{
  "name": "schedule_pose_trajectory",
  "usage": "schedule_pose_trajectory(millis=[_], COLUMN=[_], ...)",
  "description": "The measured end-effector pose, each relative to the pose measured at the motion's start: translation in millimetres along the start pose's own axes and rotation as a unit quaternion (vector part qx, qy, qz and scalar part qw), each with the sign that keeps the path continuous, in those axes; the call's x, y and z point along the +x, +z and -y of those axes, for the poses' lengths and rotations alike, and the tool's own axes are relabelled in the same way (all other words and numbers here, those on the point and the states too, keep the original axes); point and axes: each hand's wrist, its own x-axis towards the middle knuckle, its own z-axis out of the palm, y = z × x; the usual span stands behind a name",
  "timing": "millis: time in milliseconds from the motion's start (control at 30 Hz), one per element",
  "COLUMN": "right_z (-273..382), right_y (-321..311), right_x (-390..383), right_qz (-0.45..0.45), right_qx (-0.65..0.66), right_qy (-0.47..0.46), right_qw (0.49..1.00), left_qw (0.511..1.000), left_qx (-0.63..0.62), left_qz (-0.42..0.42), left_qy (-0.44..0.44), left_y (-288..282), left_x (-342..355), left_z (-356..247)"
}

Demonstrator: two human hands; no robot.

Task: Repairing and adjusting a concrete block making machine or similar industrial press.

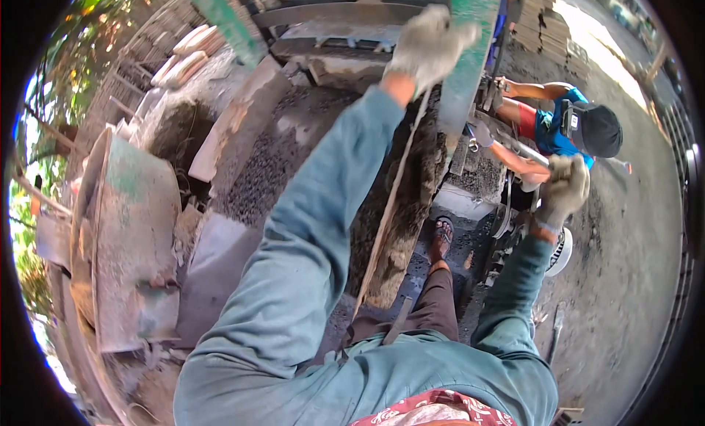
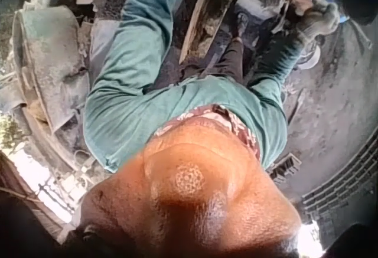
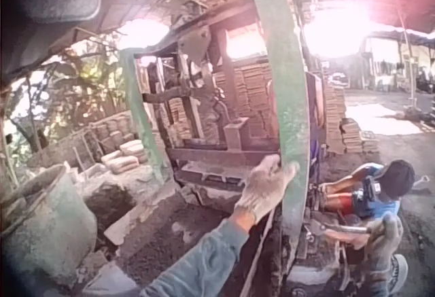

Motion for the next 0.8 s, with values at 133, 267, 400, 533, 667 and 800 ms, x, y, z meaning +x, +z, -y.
schedule_pose_trajectory(millis=[133, 267, 400, 533, 667, 800], right_z=[70.8, 120.2, 160.5, 189.4, 191.8, 178.9], right_y=[-4.7, -26.1, -12.8, 47.3, 103.4, 161.5], right_x=[-93.0, -159.4, -217.1, -276.5, -328.4, -369.6], right_qz=[-0.029, 0.037, 0.077, 0.238, 0.403, 0.457], right_qx=[-0.041, -0.102, -0.289, -0.343, -0.171, 0.144], right_qy=[0.038, 0.088, 0.146, 0.24, 0.339, 0.37], right_qw=[0.998, 0.99, 0.943, 0.876, 0.833, 0.796], left_qw=[0.995, 0.968, 0.9, 0.853, 0.881, 0.969], left_qx=[-0.017, -0.058, -0.133, -0.124, -0.095, 0.105], left_qz=[-0.014, -0.065, -0.062, -0.061, 0.021, 0.052], left_qy=[-0.098, -0.234, -0.411, -0.503, -0.464, -0.219], left_y=[-63.0, -140.8, -189.7, -201.3, -196.0, -172.6], left_x=[-179.1, -363.4, -518.4, -616.3, -639.5, -603.8], left_z=[40.0, 56.4, 49.9, 31.6, 16.5, -10.8])
